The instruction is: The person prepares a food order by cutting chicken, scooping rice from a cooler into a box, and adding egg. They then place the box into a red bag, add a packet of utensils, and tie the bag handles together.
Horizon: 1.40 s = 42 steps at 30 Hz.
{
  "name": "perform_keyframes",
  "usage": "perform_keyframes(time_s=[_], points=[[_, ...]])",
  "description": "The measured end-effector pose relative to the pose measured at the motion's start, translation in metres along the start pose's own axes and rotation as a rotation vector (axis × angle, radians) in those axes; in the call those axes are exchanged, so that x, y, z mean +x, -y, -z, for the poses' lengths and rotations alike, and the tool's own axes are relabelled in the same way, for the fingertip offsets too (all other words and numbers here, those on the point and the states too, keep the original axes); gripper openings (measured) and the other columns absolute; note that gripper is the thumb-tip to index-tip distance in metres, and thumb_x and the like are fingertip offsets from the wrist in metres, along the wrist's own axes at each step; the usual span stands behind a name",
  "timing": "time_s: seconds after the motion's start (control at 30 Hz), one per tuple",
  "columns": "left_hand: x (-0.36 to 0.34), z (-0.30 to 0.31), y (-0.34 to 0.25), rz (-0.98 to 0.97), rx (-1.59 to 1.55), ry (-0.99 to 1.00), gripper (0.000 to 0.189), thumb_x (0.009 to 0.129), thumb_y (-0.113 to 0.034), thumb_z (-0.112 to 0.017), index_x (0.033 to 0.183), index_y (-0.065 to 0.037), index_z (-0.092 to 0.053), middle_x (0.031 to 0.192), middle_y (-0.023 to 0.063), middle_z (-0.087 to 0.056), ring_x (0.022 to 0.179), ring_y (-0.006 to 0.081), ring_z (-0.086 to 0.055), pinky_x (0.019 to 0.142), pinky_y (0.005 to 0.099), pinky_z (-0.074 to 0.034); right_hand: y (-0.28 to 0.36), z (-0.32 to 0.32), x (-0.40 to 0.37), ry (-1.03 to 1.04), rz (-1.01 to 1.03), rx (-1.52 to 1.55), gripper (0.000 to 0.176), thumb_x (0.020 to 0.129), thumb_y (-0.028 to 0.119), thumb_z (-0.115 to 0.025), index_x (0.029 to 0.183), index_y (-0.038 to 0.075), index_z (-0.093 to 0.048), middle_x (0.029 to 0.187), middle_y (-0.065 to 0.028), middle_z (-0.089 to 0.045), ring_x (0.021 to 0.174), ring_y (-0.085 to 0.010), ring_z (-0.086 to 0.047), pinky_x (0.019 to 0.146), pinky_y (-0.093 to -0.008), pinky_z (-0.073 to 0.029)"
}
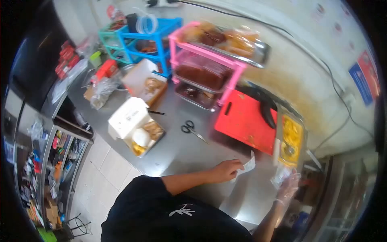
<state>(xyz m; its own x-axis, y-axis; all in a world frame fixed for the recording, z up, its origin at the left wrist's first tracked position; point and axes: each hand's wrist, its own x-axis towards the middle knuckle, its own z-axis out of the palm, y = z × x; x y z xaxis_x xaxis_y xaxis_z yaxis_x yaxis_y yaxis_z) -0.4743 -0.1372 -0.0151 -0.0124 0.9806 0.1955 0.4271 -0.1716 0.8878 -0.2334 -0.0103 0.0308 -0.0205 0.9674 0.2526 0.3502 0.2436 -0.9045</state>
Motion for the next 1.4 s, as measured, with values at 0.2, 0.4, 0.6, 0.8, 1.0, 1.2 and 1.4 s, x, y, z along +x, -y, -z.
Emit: perform_keyframes(time_s=[0.2, 0.4, 0.6, 0.8, 1.0, 1.2, 1.4], points=[[-0.135, 0.210, -0.034, -0.137, 0.370, -0.333, 0.031, 0.078, -0.001, -0.053, 0.109, -0.003, -0.056, 0.109, 0.0147, -0.052, 0.094, 0.0317, -0.056, 0.078, 0.0366, -0.048, 0.112, -0.170, -0.052, 0.326, 0.186, 0.170, 0.059, 0.087, 0.050, -0.049, 0.116, -0.001, -0.053, 0.093, -0.0048, -0.058, 0.069, -0.0086, -0.047, 0.060, -0.0235, -0.039], [-0.266, 0.352, 0.016, 0.227, 0.467, -0.993, 0.049, 0.076, 0.003, -0.059, 0.124, -0.002, -0.051, 0.115, 0.0172, -0.050, 0.091, 0.0249, -0.059, 0.070, 0.0301, -0.050, 0.204, -0.322, -0.130, 0.675, 0.453, -0.095, 0.051, 0.086, 0.048, -0.049, 0.109, 0.003, -0.059, 0.099, -0.0075, -0.061, 0.070, -0.0138, -0.051, 0.063, -0.0290, -0.041], [-0.412, 0.373, 0.215, 0.565, 0.754, -0.803, 0.056, 0.072, -0.011, -0.064, 0.126, -0.006, -0.048, 0.117, 0.0160, -0.050, 0.085, 0.0275, -0.057, 0.071, 0.0380, -0.048, 0.291, -0.431, -0.186, 0.726, 0.984, -0.443, 0.024, 0.083, 0.026, -0.055, 0.101, 0.013, -0.063, 0.080, -0.0103, -0.057, 0.072, -0.0294, -0.052, 0.061, -0.0407, -0.041], [-0.411, 0.427, 0.210, 0.792, 0.780, -0.582, 0.062, 0.069, -0.033, -0.071, 0.123, -0.013, -0.050, 0.122, 0.0124, -0.047, 0.114, 0.0338, -0.040, 0.095, 0.0471, -0.030, 0.402, -0.517, -0.185, 0.765, 1.122, -0.312, 0.017, 0.076, 0.016, -0.057, 0.092, 0.010, -0.062, 0.075, -0.0117, -0.059, 0.069, -0.0321, -0.055, 0.058, -0.0409, -0.043], [-0.405, 0.451, 0.235, 0.619, 0.834, -0.658, 0.060, 0.071, -0.037, -0.068, 0.121, -0.009, -0.050, 0.120, 0.0161, -0.046, 0.121, 0.0364, -0.035, 0.100, 0.0501, -0.026, 0.476, -0.577, -0.141, 0.532, 1.380, -0.359, 0.020, 0.081, 0.024, -0.054, 0.086, 0.006, -0.059, 0.069, -0.0184, -0.057, 0.066, -0.0349, -0.057, 0.053, -0.0420, -0.043], [-0.399, 0.457, 0.228, 0.630, 0.789, -0.639, 0.061, 0.070, -0.035, -0.067, 0.121, -0.007, -0.048, 0.121, 0.0201, -0.045, 0.122, 0.0380, -0.034, 0.099, 0.0506, -0.025, 0.478, -0.571, -0.043, 0.204, 0.849, -0.449, 0.028, 0.084, 0.032, -0.051, 0.093, 0.006, -0.059, 0.084, -0.0199, -0.061, 0.076, -0.0403, -0.058, 0.067, -0.0467, -0.044], [-0.398, 0.457, 0.232, 0.647, 0.783, -0.626, 0.061, 0.070, -0.035, -0.066, 0.120, -0.005, -0.049, 0.121, 0.0199, -0.045, 0.123, 0.0369, -0.033, 0.100, 0.0520, -0.023, 0.459, -0.488, 0.021, -0.218, 0.845, -0.880, 0.036, 0.089, 0.040, -0.043, 0.097, 0.008, -0.058, 0.091, -0.0203, -0.061, 0.086, -0.0393, -0.057, 0.071, -0.0462, -0.043]])
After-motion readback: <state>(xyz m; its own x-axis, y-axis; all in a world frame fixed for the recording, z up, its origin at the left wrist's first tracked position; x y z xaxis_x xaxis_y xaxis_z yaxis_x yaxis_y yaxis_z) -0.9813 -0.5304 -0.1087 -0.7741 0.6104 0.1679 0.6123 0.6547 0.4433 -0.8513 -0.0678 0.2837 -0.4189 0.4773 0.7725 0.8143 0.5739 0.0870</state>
